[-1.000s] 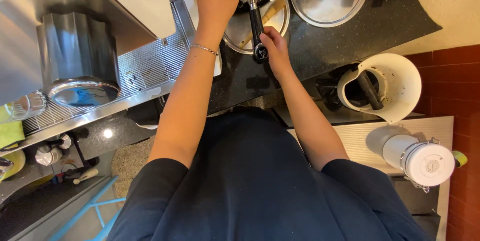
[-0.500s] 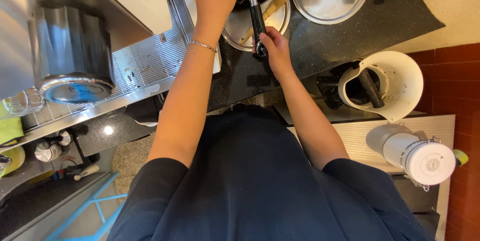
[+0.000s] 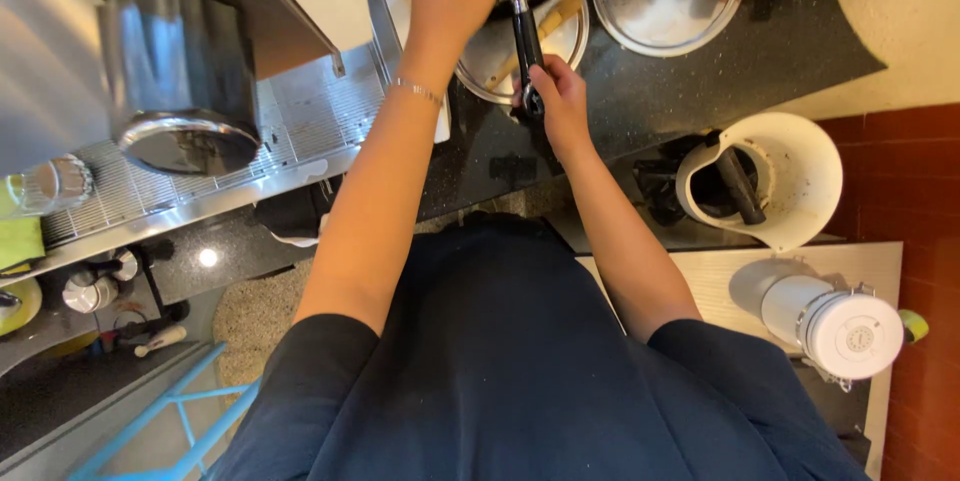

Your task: Cleaning the portafilter and preparing a shot of espresso using an espresso machine.

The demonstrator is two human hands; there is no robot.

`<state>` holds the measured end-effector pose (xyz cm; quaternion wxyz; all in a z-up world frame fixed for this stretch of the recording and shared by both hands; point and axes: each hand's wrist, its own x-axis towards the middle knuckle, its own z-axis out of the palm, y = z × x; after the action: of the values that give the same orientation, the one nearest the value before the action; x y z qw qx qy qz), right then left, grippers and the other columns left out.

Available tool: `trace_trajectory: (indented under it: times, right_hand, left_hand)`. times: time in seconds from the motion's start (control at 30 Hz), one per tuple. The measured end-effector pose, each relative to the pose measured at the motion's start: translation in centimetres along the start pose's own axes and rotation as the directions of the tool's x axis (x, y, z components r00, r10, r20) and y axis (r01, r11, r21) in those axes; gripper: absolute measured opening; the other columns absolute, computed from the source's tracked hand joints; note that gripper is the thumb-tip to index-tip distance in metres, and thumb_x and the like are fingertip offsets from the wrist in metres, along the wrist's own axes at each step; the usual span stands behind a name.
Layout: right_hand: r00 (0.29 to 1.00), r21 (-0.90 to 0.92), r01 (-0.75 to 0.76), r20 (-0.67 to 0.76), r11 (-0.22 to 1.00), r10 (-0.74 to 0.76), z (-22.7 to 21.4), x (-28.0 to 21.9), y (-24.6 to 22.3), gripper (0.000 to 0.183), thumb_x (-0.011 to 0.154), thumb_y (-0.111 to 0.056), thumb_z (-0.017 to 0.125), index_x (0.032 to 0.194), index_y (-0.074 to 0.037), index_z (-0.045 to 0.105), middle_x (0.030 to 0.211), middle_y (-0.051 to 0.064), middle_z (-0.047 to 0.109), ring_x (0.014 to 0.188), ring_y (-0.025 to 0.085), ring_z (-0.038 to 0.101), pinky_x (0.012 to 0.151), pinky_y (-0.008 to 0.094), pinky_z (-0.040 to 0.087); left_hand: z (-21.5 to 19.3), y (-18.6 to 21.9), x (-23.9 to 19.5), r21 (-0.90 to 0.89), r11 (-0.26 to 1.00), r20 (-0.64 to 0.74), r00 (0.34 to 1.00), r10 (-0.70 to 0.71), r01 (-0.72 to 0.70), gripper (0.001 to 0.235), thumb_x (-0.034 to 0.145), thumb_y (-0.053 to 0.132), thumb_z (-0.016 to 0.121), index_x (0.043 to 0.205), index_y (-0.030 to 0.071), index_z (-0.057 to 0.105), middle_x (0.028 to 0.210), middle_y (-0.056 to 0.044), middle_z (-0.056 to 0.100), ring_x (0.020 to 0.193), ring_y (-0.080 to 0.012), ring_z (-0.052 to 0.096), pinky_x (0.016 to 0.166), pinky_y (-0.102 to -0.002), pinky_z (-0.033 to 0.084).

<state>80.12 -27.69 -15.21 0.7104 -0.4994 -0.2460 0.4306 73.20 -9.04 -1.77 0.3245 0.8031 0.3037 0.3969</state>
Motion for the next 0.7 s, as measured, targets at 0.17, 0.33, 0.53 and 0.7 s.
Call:
trace_trajectory:
  times: [0.17, 0.33, 0.53, 0.7]
  right_hand:
    - [0.998, 0.001, 0.041, 0.040, 0.999, -0.041, -0.7, -0.3, 0.6, 0.020, 0.107, -0.018, 0.059, 0.112, 0.001, 0.061, 0.092, 0.007, 0.069, 0.077, 0.015, 0.067, 0.073, 0.030, 0.056]
    - [1.000, -0.038, 0.003, 0.028, 0.999, -0.002, -0.7, 0.2, 0.5, 0.016, 0.105, -0.014, 0.063, 0.111, 0.000, 0.061, 0.094, 0.006, 0.068, 0.080, 0.013, 0.065, 0.075, 0.027, 0.054]
    - [0.998, -0.019, 0.043, 0.047, 0.999, -0.042, -0.3, -0.7, -0.5, 0.035, 0.110, -0.029, 0.055, 0.122, 0.003, 0.063, 0.105, 0.005, 0.067, 0.096, 0.012, 0.061, 0.089, 0.027, 0.049]
    - [0.996, -0.032, 0.088, 0.020, 0.996, -0.087, -1.5, -0.9, 0.2, 0.050, 0.111, -0.040, 0.044, 0.137, 0.001, 0.058, 0.123, 0.005, 0.062, 0.113, 0.014, 0.058, 0.101, 0.029, 0.047]
  left_hand:
    - [-3.0, 6.9, -8.4, -0.336, 0.940, -0.050, 0.998, 0.039, -0.054, 0.069, 0.107, 0.038, 0.073, 0.149, 0.006, 0.030, 0.147, -0.018, 0.043, 0.137, -0.0293, 0.044, 0.118, -0.041, 0.036]
    - [-2.7, 5.9, -18.8, -0.184, 0.964, 0.303, 0.944, -0.128, 0.190, 0.082, 0.111, 0.043, 0.057, 0.166, 0.003, 0.012, 0.160, -0.022, 0.034, 0.150, -0.0338, 0.037, 0.127, -0.047, 0.028]
    - [3.7, -3.5, -18.7, -0.432, 0.596, 0.568, 0.717, -0.403, 0.677, 0.065, 0.104, 0.044, 0.057, 0.148, 0.001, 0.039, 0.126, -0.013, 0.062, 0.117, -0.0190, 0.059, 0.104, -0.033, 0.045]
    - [5.7, -2.3, -14.0, -0.446, 0.579, 0.568, 0.716, -0.407, 0.683, 0.045, 0.100, 0.038, 0.063, 0.126, 0.000, 0.062, 0.104, -0.005, 0.065, 0.093, -0.0125, 0.058, 0.080, -0.029, 0.047]
